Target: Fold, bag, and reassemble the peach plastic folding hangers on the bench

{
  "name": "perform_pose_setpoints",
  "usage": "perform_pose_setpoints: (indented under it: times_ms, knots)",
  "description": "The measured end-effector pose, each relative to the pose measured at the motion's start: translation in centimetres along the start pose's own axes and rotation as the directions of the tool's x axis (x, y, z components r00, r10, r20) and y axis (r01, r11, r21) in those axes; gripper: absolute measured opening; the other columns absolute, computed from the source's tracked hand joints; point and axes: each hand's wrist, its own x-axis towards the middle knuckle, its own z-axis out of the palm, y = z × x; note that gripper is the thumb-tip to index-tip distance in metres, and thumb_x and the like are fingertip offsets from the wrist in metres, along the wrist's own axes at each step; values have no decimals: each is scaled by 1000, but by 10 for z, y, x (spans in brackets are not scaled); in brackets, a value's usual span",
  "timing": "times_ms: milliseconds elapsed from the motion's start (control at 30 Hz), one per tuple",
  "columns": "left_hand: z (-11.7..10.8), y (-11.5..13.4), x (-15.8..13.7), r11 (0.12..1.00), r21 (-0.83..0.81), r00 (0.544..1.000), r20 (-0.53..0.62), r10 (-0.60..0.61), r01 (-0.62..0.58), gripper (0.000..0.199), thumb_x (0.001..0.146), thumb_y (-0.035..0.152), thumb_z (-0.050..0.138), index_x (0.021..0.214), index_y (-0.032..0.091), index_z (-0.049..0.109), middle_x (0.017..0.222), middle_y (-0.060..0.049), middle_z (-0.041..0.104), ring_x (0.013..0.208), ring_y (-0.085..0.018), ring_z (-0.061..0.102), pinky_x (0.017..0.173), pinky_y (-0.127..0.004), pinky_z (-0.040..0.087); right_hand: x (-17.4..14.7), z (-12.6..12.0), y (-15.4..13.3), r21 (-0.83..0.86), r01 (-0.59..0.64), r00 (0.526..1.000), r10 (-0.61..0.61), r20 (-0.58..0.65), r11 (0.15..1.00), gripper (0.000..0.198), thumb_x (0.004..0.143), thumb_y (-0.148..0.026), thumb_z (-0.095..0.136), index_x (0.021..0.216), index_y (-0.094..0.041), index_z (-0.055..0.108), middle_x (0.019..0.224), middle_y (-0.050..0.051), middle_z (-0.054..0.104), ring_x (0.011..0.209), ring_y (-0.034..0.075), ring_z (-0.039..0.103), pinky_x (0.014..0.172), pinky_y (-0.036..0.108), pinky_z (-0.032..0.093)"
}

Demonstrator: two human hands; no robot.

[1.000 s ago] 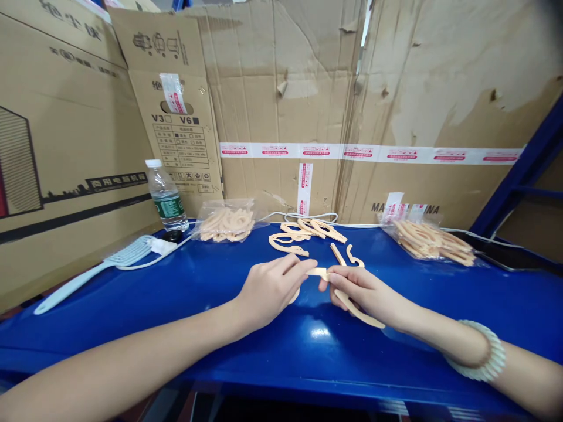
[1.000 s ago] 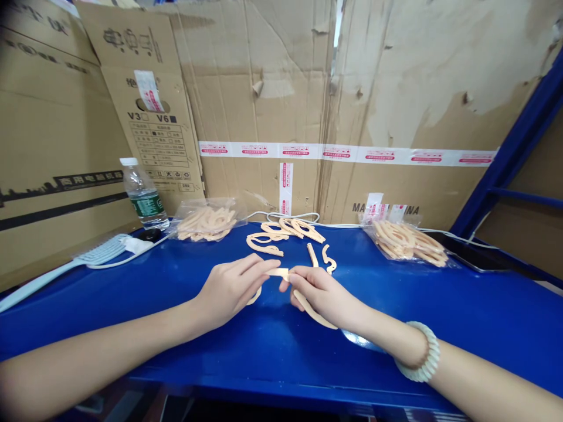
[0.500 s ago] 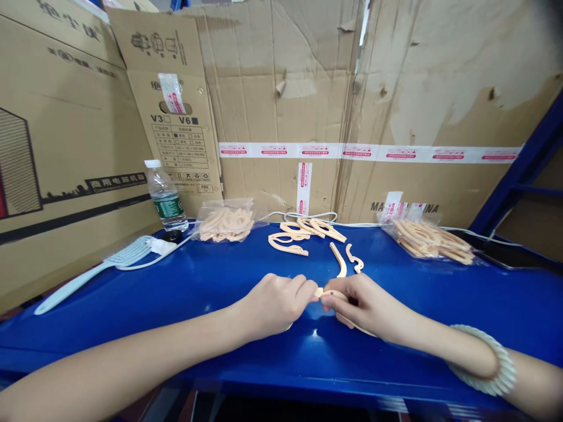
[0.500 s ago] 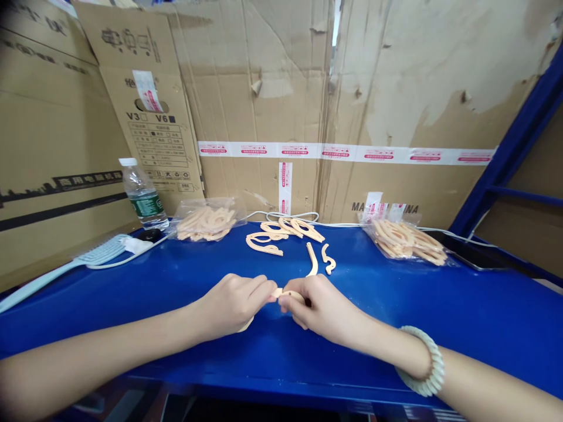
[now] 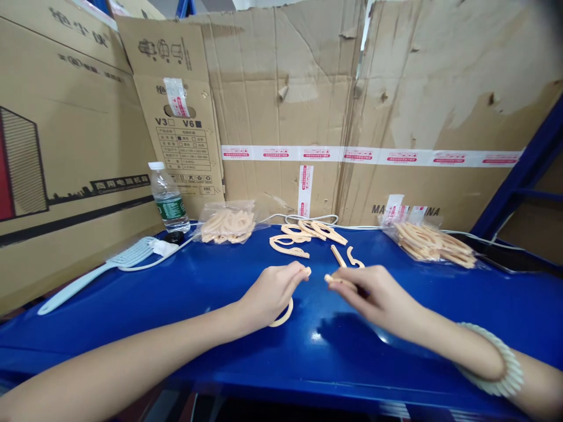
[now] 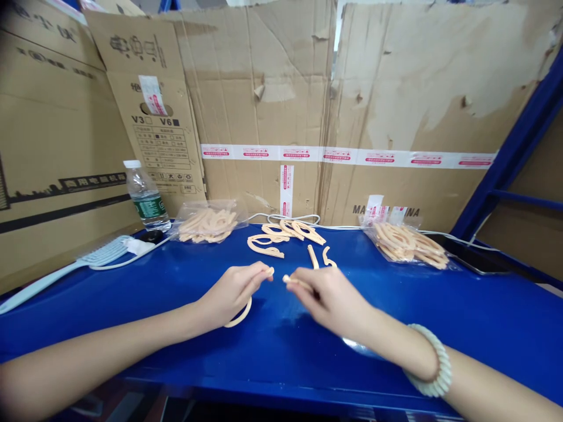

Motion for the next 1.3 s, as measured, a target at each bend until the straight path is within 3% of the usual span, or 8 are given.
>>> perform_pose_setpoints:
  times_ms: [133, 267, 467, 700, 867, 967, 1133, 1300]
  knots:
    - [0, -3, 4, 921, -332, 977, 4, -215, 204, 41, 98, 45, 35, 101, 14, 61, 63, 3, 43, 52, -12, 41, 51, -24, 34, 9, -41, 31, -178, 51, 987, -76, -138, 983, 31, 100, -34, 45, 82, -19, 64, 78, 6, 61, 70, 19, 57, 65, 31, 45]
    - [3, -9, 8, 730, -614, 946, 91, -312, 300, 48, 88, 51, 54, 116, 13, 56, 73, 2, 46, 53, -8, 42, 50, -22, 36, 11, -63, 71, -274, 88, 990, -115, -83, 958, 25, 95, -27, 49, 97, -21, 73, 100, 10, 65, 87, 24, 64, 78, 40, 52]
    - [0, -9, 11, 519, -788, 907, 115, -404, 331, 48, 72, 42, 79, 107, 14, 61, 79, 0, 55, 65, -8, 52, 63, -22, 46, 11, -44, 104, -264, 129, 991, -112, 79, 956, 33, 91, -12, 45, 101, -21, 76, 109, 10, 69, 97, 22, 67, 86, 36, 55]
    - [-6, -8, 10, 469, -816, 882, 100, -460, 337, 43, 69, 35, 83, 101, 15, 62, 82, -1, 64, 68, -10, 62, 70, -24, 52, 9, -35, 112, -279, 129, 987, -95, 133, 952, 49, 71, 6, 44, 98, -20, 75, 105, 7, 72, 93, 21, 69, 82, 32, 57]
    - [-6, -7, 10, 472, -820, 878, 76, -472, 325, 44, 67, 35, 86, 96, 15, 60, 83, 0, 65, 71, -12, 65, 73, -26, 55, 8, -34, 89, -300, 124, 992, -116, 44, 946, 48, 75, 4, 41, 107, -18, 70, 111, 11, 67, 102, 24, 64, 89, 39, 54]
    - [-4, -7, 9, 471, -823, 879, 70, -471, 318, 46, 66, 36, 86, 95, 15, 57, 83, 0, 64, 71, -13, 67, 73, -28, 56, 7, -23, 50, -234, 274, 955, -292, -47, 933, 38, 90, -4, 41, 120, -17, 61, 115, 12, 63, 108, 23, 59, 91, 41, 51]
    - [-3, -4, 8, 478, -825, 898, 78, -432, 302, 47, 68, 38, 85, 97, 15, 56, 86, -2, 66, 71, -15, 68, 71, -29, 57, 3, 4, 8, -307, 564, 825, -535, 181, 766, 25, 101, -24, 47, 120, -12, 58, 120, 14, 63, 119, 28, 50, 104, 49, 38]
    - [0, -2, 7, 516, -811, 915, 59, -398, 277, 49, 73, 37, 80, 109, 17, 53, 101, -6, 66, 78, -18, 70, 72, -32, 57, 1, 14, 15, -366, 534, 845, -499, 194, 762, 23, 105, -25, 40, 107, -15, 61, 100, 7, 67, 103, 23, 58, 108, 50, 27]
